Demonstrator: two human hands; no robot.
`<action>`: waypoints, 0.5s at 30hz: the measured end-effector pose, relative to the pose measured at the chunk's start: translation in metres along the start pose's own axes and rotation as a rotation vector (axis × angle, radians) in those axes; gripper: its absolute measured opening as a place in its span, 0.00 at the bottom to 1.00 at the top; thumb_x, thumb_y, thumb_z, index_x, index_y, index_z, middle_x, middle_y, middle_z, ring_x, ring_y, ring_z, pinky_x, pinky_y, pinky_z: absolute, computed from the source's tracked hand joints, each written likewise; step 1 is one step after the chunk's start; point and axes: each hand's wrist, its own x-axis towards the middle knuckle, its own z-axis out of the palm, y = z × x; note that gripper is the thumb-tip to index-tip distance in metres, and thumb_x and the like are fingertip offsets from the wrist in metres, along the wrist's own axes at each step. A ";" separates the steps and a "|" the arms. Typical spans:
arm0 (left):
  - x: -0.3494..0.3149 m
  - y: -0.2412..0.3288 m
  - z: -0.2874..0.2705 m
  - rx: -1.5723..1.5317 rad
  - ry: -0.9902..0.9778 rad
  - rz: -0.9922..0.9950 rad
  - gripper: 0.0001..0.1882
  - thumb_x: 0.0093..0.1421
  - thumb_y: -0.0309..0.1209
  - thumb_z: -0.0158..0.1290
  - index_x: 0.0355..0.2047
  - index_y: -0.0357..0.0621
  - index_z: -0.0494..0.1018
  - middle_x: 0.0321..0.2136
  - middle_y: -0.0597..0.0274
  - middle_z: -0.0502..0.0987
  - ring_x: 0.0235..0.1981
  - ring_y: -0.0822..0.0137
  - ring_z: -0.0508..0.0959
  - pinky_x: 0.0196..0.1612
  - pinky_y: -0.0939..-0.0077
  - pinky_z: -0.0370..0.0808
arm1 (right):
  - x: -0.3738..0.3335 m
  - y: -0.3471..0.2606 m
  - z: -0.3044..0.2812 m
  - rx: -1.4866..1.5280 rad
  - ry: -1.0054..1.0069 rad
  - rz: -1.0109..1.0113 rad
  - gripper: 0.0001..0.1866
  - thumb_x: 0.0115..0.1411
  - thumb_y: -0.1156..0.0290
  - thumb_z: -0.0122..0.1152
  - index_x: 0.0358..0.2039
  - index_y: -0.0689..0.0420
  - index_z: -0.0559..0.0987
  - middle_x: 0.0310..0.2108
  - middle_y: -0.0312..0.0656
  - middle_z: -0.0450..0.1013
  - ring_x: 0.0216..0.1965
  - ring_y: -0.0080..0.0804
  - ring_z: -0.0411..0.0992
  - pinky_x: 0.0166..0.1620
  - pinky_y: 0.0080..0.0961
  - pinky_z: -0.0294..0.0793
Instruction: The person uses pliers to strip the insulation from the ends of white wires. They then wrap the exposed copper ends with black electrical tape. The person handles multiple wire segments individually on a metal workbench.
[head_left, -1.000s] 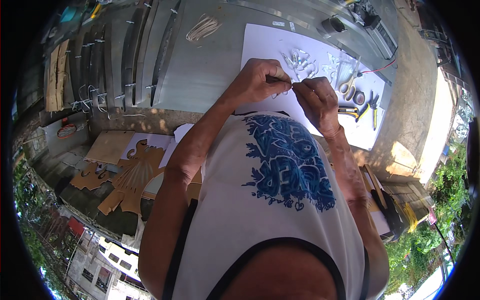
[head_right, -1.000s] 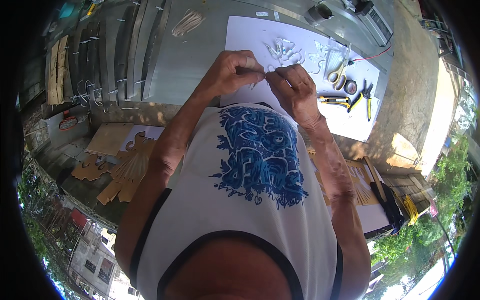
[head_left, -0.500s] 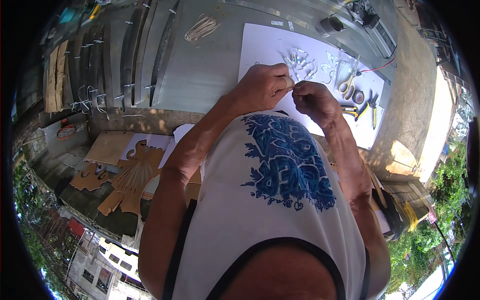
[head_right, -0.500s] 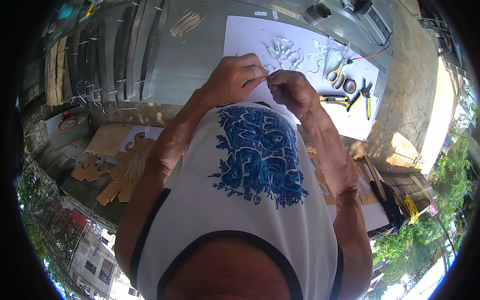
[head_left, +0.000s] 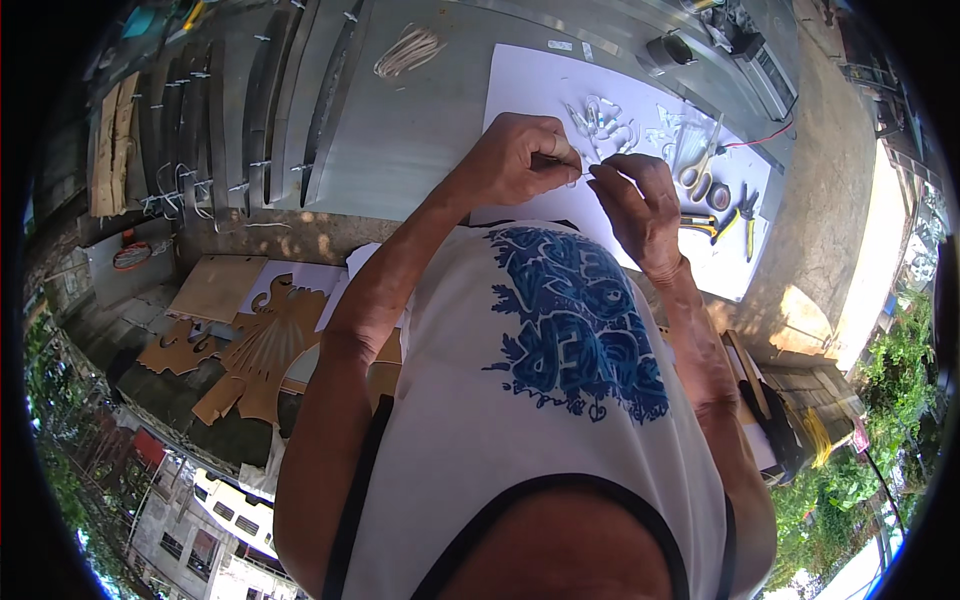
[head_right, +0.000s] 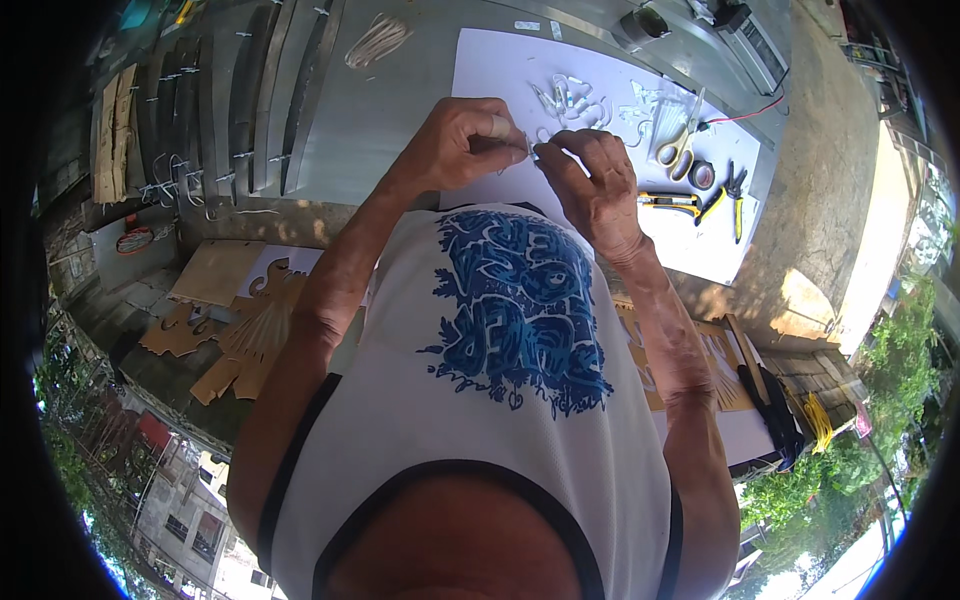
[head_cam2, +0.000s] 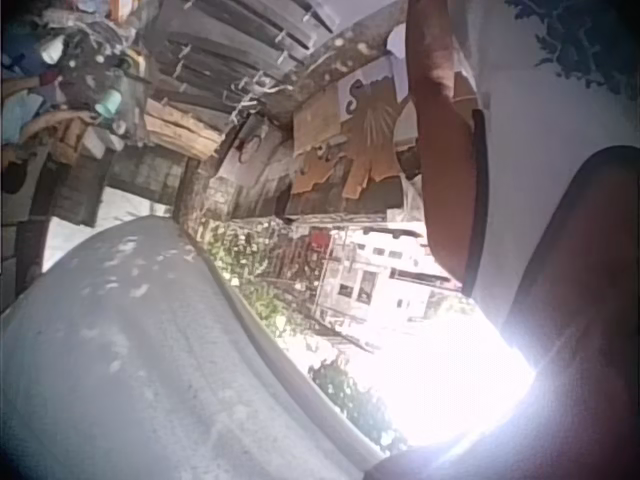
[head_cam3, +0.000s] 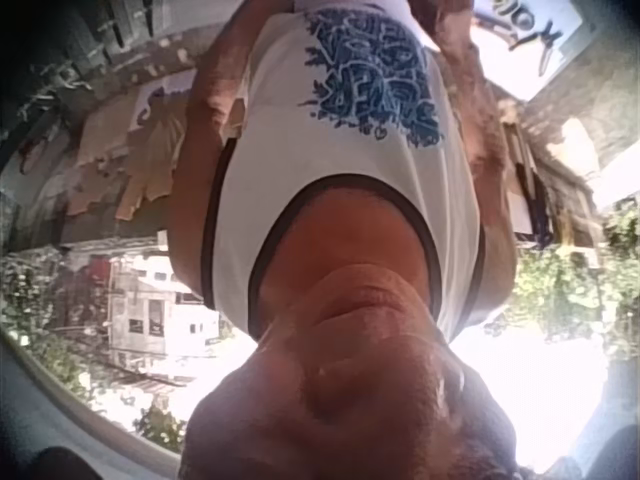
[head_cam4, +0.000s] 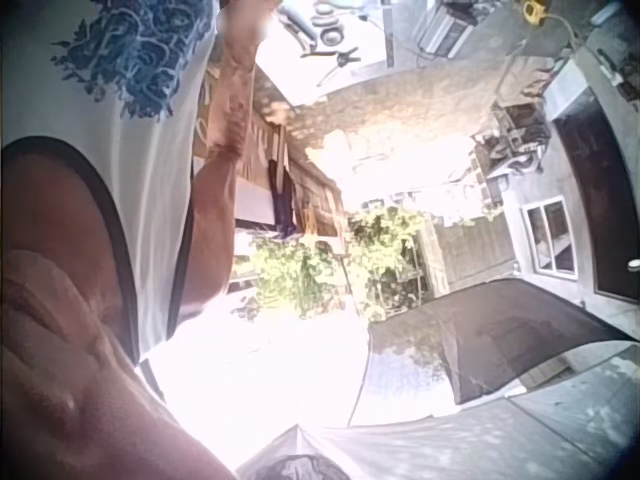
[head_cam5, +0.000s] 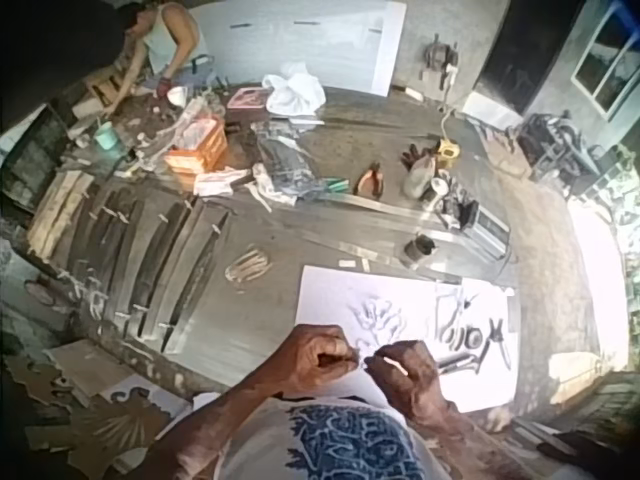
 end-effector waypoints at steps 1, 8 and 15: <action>0.000 0.000 0.000 -0.003 -0.008 -0.003 0.06 0.54 0.24 0.64 0.33 0.39 0.84 0.26 0.63 0.78 0.24 0.72 0.77 0.28 0.77 0.71 | 0.000 0.001 0.000 -0.012 -0.002 -0.035 0.19 0.46 0.78 0.73 0.41 0.54 0.82 0.40 0.36 0.75 0.38 0.34 0.73 0.39 0.31 0.72; 0.000 0.000 0.000 0.021 -0.033 -0.019 0.07 0.52 0.24 0.64 0.33 0.40 0.84 0.26 0.61 0.79 0.25 0.67 0.78 0.30 0.74 0.73 | -0.002 0.005 -0.001 -0.104 -0.027 -0.189 0.19 0.45 0.76 0.72 0.40 0.55 0.81 0.39 0.36 0.75 0.38 0.32 0.74 0.39 0.31 0.71; 0.000 0.000 0.002 0.046 -0.002 0.036 0.07 0.52 0.23 0.64 0.33 0.40 0.84 0.26 0.62 0.78 0.24 0.68 0.77 0.29 0.75 0.72 | 0.000 0.000 0.005 -0.084 0.010 -0.143 0.17 0.44 0.80 0.71 0.37 0.57 0.80 0.36 0.38 0.74 0.36 0.35 0.74 0.37 0.32 0.71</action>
